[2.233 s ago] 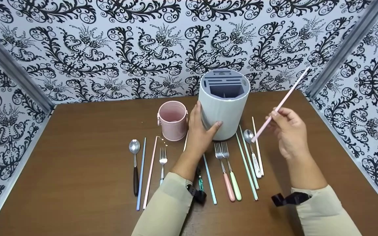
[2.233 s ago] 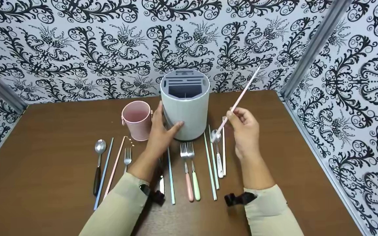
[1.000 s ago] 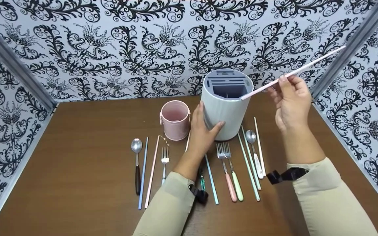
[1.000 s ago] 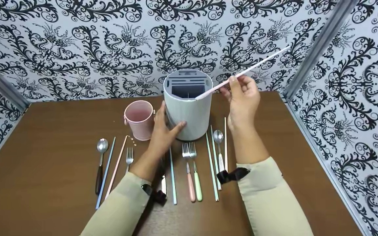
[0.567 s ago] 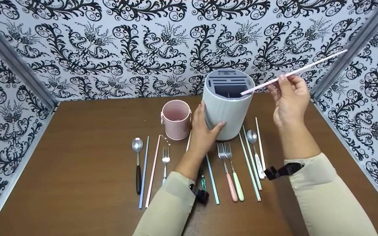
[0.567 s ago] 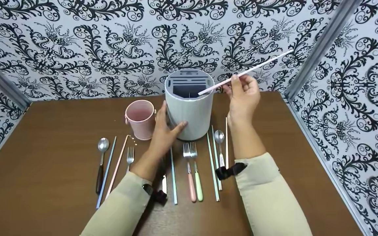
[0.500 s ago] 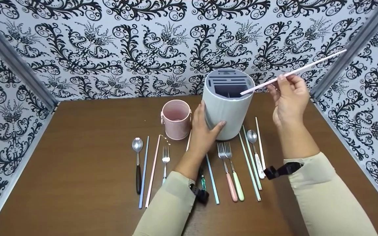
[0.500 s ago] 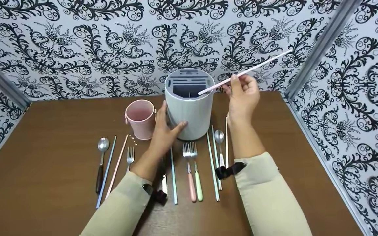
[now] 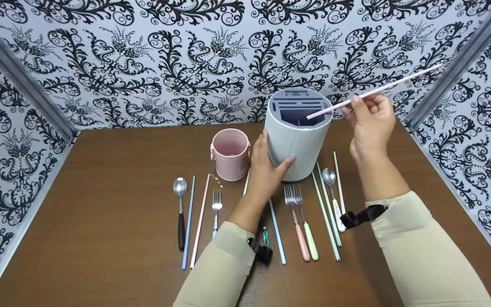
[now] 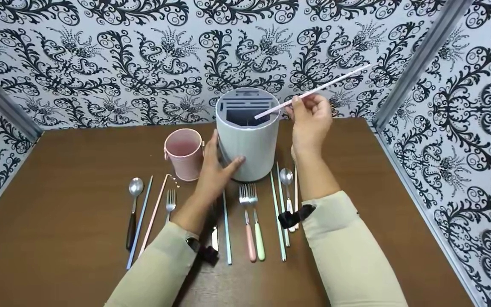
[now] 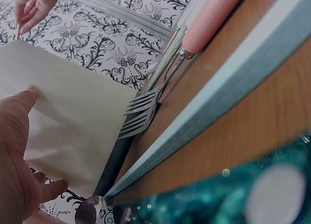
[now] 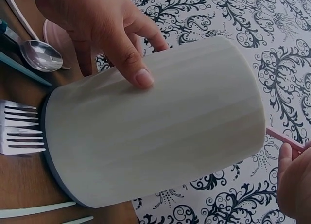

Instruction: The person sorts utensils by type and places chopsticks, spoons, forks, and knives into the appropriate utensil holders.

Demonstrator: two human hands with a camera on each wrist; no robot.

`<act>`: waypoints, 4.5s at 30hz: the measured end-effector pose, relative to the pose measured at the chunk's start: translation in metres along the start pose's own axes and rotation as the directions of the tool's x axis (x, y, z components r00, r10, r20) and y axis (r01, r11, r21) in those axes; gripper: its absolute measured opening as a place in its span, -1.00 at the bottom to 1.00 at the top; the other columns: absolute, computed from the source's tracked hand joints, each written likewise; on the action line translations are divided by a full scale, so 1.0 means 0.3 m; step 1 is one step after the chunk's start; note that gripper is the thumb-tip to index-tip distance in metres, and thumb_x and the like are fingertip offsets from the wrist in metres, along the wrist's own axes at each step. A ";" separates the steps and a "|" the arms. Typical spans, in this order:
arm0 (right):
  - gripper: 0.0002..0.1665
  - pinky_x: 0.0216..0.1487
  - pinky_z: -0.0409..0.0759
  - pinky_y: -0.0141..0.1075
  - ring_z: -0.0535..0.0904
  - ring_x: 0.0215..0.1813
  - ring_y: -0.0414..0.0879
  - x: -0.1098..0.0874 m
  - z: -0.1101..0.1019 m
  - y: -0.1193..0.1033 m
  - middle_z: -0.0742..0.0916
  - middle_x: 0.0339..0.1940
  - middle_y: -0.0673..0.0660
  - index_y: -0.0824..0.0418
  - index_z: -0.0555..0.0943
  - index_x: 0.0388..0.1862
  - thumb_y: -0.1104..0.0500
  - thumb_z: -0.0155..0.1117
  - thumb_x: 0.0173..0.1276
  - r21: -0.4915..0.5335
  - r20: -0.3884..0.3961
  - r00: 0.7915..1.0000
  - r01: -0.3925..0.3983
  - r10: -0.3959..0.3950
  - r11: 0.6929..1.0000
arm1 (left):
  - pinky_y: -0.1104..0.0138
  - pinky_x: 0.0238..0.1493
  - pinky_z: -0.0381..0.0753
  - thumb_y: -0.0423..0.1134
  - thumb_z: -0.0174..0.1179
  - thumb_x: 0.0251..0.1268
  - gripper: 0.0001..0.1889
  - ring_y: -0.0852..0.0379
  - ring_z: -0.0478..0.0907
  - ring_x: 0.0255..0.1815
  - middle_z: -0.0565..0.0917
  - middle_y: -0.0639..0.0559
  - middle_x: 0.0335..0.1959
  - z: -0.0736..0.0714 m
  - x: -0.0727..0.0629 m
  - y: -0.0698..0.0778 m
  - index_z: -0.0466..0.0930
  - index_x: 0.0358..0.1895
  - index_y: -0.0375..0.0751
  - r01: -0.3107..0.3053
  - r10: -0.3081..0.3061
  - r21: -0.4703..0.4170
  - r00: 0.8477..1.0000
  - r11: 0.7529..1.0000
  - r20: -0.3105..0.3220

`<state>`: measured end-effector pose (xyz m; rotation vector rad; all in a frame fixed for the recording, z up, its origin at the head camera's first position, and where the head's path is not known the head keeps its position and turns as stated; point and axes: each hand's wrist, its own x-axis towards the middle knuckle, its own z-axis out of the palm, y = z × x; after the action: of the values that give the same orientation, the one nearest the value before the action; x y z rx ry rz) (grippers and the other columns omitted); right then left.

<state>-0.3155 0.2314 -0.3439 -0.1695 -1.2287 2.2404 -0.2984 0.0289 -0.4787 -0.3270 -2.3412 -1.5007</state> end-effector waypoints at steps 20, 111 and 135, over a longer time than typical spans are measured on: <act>-0.79 -0.14 0.77 -0.38 0.61 -0.22 -0.07 -0.004 0.020 0.037 0.62 -0.22 0.18 0.32 0.56 -0.15 0.53 0.32 0.33 -0.105 0.088 0.996 0.017 -0.008 0.994 | 0.03 0.67 0.18 0.04 0.47 0.26 0.06 -0.18 0.18 0.65 0.25 -0.26 0.61 0.000 0.000 0.000 0.01 0.68 -0.17 0.002 -0.002 0.001 1.000 1.000 0.003; -0.86 -0.07 0.71 -0.38 0.64 -0.25 -0.08 -0.040 -0.006 0.070 0.68 -0.28 0.10 0.29 0.67 -0.23 0.48 0.28 0.35 -0.296 0.160 0.980 0.161 -0.117 0.942 | 0.05 0.66 0.21 0.02 0.47 0.26 0.07 -0.15 0.21 0.63 0.26 -0.23 0.60 0.001 0.004 -0.001 -0.02 0.69 -0.17 0.004 -0.004 -0.002 1.000 1.000 0.007; -0.90 -0.14 0.78 -0.32 0.72 -0.29 -0.08 -0.116 -0.105 0.095 0.71 -0.27 0.17 0.41 0.64 -0.13 0.47 0.28 0.40 -0.220 0.141 0.989 0.083 -0.053 0.972 | 0.04 0.65 0.22 0.06 0.46 0.26 0.07 -0.15 0.20 0.63 0.25 -0.22 0.61 0.000 -0.001 -0.001 -0.01 0.69 -0.15 0.010 -0.010 0.000 1.000 1.000 0.003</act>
<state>-0.2868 0.2240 -0.3904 -0.0628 -1.5379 2.0774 -0.2984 0.0289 -0.4791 -0.3179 -2.3486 -1.5064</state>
